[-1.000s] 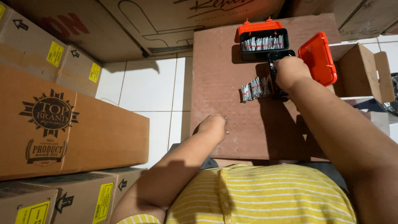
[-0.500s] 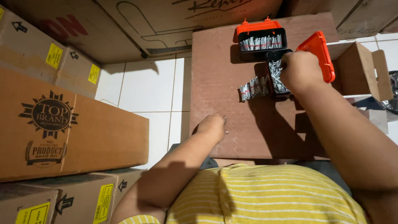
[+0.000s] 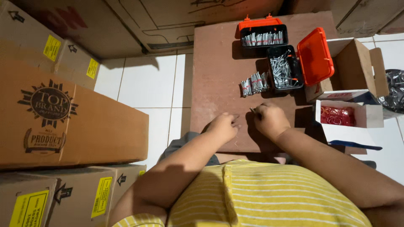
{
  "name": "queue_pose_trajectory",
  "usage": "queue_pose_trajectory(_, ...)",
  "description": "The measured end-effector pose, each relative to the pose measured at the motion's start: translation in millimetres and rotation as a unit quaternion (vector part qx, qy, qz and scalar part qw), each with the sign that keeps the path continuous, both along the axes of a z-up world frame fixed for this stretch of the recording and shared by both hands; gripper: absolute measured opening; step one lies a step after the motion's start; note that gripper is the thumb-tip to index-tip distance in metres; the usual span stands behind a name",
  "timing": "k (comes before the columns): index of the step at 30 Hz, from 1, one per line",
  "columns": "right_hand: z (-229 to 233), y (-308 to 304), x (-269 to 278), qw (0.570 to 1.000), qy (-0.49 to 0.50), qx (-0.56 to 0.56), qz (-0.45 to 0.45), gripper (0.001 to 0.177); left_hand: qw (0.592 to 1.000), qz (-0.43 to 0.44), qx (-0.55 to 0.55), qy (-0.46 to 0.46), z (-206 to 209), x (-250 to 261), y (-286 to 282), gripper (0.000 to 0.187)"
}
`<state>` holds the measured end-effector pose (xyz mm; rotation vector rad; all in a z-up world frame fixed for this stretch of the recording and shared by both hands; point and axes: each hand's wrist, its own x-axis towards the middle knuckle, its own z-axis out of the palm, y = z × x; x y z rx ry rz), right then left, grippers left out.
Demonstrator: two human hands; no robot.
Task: The person sorts and organizes various screws and small metal components from a container into specific small bags or compartments.
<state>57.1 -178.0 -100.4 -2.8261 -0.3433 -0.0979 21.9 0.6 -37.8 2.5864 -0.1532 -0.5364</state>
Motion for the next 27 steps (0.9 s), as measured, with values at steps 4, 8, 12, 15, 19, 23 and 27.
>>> queue_pose_trajectory(4,18.4,5.1,-8.0,0.994,0.081,0.067,-0.021,0.016,0.999,0.018,-0.034,0.010,-22.0,3.0,-0.8,0.041)
queue_pose_trajectory(8,26.8,3.8,-6.3,0.988,0.117,0.082,-0.058,0.021,0.991,0.043,-0.125,-0.035,-69.6,13.9,-9.4,0.033)
queue_pose_trajectory(12,13.0,-9.5,6.5,0.980,0.147,0.105,-0.086,0.026,0.993,0.040,-0.101,-0.042,-97.1,30.8,-18.5,0.037)
queue_pose_trajectory(15,5.9,-10.2,8.1,0.974,0.185,0.084,-0.098,0.030,0.992,0.042,-0.099,-0.068,-42.7,18.6,-21.3,0.035)
queue_pose_trajectory(19,-7.9,-10.1,8.9,0.970,0.202,0.090,-0.104,0.032,0.993,0.041,-0.087,-0.062,-76.7,33.7,-29.4,0.033)
queue_pose_trajectory(23,-9.5,-3.5,7.6,0.964,0.207,0.107,-0.124,0.027,0.993,0.040,-0.106,-0.045,-74.4,30.7,-37.9,0.032)
queue_pose_trajectory(27,-13.8,1.1,5.2,0.958,0.218,0.123,-0.140,0.027,0.992,0.037,-0.112,-0.043,-73.0,29.8,-42.5,0.033)
